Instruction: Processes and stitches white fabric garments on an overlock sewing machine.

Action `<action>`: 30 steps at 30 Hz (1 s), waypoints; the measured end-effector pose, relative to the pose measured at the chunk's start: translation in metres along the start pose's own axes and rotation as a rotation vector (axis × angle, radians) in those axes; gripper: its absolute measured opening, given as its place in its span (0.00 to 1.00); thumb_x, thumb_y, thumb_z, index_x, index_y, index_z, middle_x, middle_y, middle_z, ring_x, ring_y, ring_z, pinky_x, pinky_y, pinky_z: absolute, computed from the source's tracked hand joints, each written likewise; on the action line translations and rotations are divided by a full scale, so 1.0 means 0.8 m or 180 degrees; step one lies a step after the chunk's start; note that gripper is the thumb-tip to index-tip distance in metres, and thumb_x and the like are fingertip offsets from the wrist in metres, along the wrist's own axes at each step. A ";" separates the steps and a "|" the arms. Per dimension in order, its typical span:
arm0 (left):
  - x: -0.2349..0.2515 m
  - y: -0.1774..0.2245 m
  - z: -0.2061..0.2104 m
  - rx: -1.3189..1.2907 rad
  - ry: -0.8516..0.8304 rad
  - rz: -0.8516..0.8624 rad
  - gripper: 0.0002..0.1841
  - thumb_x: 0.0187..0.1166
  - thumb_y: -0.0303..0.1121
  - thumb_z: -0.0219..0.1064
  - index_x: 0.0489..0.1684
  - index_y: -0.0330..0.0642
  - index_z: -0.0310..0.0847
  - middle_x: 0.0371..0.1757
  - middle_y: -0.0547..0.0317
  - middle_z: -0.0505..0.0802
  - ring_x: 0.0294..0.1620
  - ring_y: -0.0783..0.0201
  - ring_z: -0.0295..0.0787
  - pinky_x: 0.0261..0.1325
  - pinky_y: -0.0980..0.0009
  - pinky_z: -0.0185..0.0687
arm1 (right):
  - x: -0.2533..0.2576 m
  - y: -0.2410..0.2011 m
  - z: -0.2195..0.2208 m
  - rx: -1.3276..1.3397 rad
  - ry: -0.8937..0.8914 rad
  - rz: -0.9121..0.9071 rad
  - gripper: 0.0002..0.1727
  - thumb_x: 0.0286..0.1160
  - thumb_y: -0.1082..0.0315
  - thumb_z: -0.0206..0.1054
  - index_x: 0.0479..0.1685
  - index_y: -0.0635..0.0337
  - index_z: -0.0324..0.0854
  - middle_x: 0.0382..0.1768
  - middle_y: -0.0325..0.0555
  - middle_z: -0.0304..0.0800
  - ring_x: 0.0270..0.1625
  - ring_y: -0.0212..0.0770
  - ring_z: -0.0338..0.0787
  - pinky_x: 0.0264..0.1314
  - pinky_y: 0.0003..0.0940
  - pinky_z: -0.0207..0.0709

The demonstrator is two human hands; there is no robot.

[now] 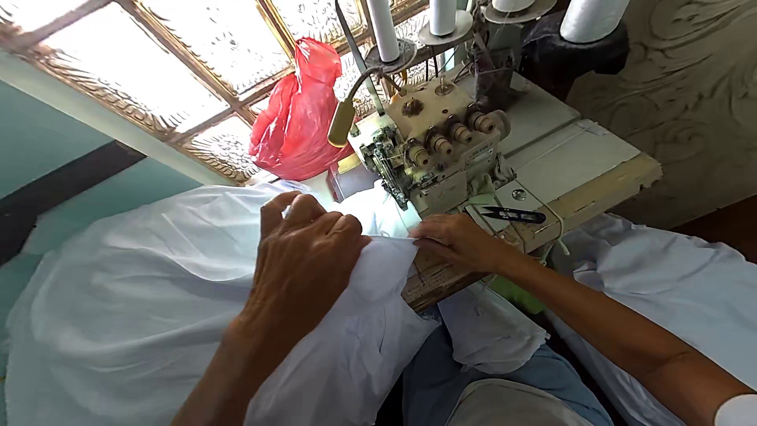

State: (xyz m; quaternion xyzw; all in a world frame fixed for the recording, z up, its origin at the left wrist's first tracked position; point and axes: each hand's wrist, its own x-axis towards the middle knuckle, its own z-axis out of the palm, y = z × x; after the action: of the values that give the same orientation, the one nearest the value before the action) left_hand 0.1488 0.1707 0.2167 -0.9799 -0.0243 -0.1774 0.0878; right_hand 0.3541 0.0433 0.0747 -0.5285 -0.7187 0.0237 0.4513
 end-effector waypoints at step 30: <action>0.018 0.058 0.135 -0.0655 0.0179 -0.1386 0.09 0.78 0.23 0.66 0.39 0.39 0.95 0.52 0.52 0.97 0.68 0.38 0.86 0.65 0.30 0.69 | 0.014 0.005 0.030 -0.2001 0.0895 -0.0026 0.02 0.67 0.74 0.73 0.35 0.59 0.90 0.32 0.43 0.95 0.47 0.48 0.95 0.79 0.64 0.65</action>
State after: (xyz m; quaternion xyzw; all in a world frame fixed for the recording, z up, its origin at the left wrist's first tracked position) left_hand 0.2031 0.1447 0.1150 -0.9500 -0.2143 -0.2210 -0.0521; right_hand 0.3406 0.0646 0.0658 -0.6369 -0.6237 -0.2738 0.3611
